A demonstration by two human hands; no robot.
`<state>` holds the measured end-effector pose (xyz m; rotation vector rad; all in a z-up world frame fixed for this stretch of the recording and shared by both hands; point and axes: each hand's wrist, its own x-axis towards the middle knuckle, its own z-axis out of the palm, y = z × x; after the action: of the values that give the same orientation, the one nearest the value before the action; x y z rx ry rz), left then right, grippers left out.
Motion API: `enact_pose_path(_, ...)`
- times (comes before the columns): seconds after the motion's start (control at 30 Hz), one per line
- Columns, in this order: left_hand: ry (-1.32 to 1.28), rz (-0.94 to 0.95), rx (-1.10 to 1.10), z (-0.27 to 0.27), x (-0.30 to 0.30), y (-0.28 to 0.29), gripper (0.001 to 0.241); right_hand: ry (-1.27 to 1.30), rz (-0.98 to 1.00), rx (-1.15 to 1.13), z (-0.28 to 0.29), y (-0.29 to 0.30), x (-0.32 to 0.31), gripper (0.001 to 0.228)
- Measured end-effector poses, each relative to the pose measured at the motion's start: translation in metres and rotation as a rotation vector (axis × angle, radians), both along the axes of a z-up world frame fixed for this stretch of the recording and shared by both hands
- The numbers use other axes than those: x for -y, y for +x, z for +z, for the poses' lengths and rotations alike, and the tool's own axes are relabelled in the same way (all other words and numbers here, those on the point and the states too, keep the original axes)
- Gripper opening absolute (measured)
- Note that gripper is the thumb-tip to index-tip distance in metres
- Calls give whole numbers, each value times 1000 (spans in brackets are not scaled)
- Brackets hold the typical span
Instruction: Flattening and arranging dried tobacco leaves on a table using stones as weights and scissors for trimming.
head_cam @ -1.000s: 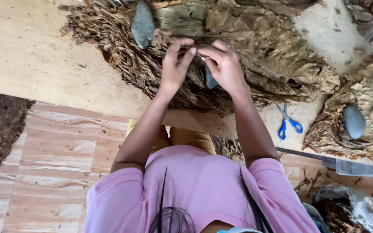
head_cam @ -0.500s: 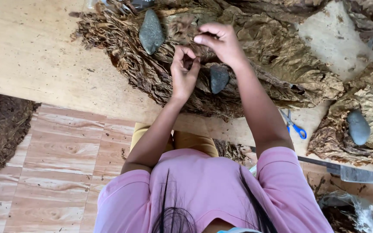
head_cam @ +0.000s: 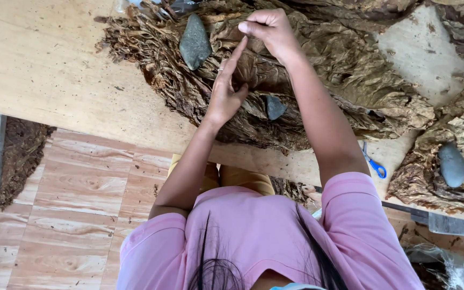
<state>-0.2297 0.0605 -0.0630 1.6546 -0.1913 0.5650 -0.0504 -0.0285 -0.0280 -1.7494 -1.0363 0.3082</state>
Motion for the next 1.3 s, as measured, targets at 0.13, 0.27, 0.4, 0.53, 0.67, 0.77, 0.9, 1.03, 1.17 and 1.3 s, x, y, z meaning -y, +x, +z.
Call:
enact_pose_path(0.13,-72,-49,16,7,-12,-7,103,36,1,-193,7,-9,-10,10)
enact_pose_path(0.27,50,-10,-21,14,-20,-11,105,-19,-47,-263,8,-12,-14,11)
enact_pose_path(0.4,144,-14,-68,11,-17,-18,105,-54,16,-326,5,-11,-20,12)
enact_pose_path(0.53,89,-6,-96,1,-13,-20,109,-279,21,-225,32,-29,-31,16)
enact_pose_path(0.67,84,45,-48,-6,-8,-22,111,-298,42,18,20,-17,-65,14)
enact_pose_path(0.77,-64,4,-262,-4,-6,-24,108,-702,19,206,17,-25,-92,63)
enact_pose_path(0.9,-103,37,-250,-15,-7,-19,108,-854,-35,106,30,-41,-111,39)
enact_pose_path(1.03,-79,62,-278,-14,-7,-21,102,-713,-115,-34,28,-48,-117,34)
enact_pose_path(1.17,-118,44,-278,-3,-11,-23,102,-581,-190,-64,27,-49,-112,33)
enact_pose_path(1.3,-329,-53,-300,20,-23,-18,108,-56,-430,-314,42,-24,-97,10)
